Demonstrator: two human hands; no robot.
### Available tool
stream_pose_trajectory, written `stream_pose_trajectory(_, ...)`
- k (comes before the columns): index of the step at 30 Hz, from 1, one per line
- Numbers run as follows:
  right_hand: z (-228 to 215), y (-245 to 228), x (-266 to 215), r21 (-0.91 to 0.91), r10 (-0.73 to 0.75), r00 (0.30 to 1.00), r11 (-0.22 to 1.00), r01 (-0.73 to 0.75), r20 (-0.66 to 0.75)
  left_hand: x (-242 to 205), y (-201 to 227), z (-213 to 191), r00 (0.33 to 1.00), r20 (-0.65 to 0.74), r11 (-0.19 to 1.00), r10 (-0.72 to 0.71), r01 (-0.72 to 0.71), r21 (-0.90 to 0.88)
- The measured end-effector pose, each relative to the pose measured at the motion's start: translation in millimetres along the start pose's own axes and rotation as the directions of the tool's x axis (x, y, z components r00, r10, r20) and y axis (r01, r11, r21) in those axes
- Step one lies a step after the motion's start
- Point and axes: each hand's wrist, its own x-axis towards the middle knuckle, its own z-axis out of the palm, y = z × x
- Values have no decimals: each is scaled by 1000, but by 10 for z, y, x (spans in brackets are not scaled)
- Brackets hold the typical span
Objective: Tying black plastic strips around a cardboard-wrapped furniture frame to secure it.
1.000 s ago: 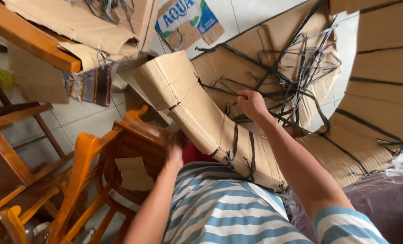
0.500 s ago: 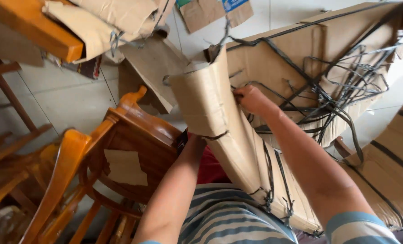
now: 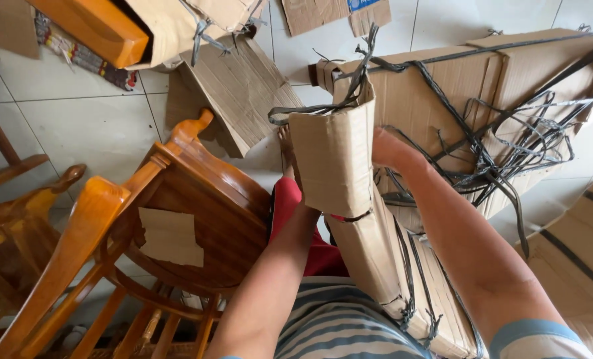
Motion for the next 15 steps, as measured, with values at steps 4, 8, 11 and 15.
stream_pose_trajectory(4,-5,16,-25,-7,13,1000,1000,-13,20,-147,-126,-131,1000,3,998,-9,9,-70)
stream_pose_trajectory(8,-11,-42,-46,-3,21,1000,1000,-21,18,-208,-163,-140,1000,20,991,-6,9,-137)
stream_pose_trajectory(11,-25,-101,-67,7,22,1000,1000,-22,11,-232,-132,-122,999,37,984,2,4,-176)
stream_pose_trajectory(15,-12,-188,-85,40,21,1000,999,-21,-13,-193,-44,-70,997,70,978,20,-4,-210)
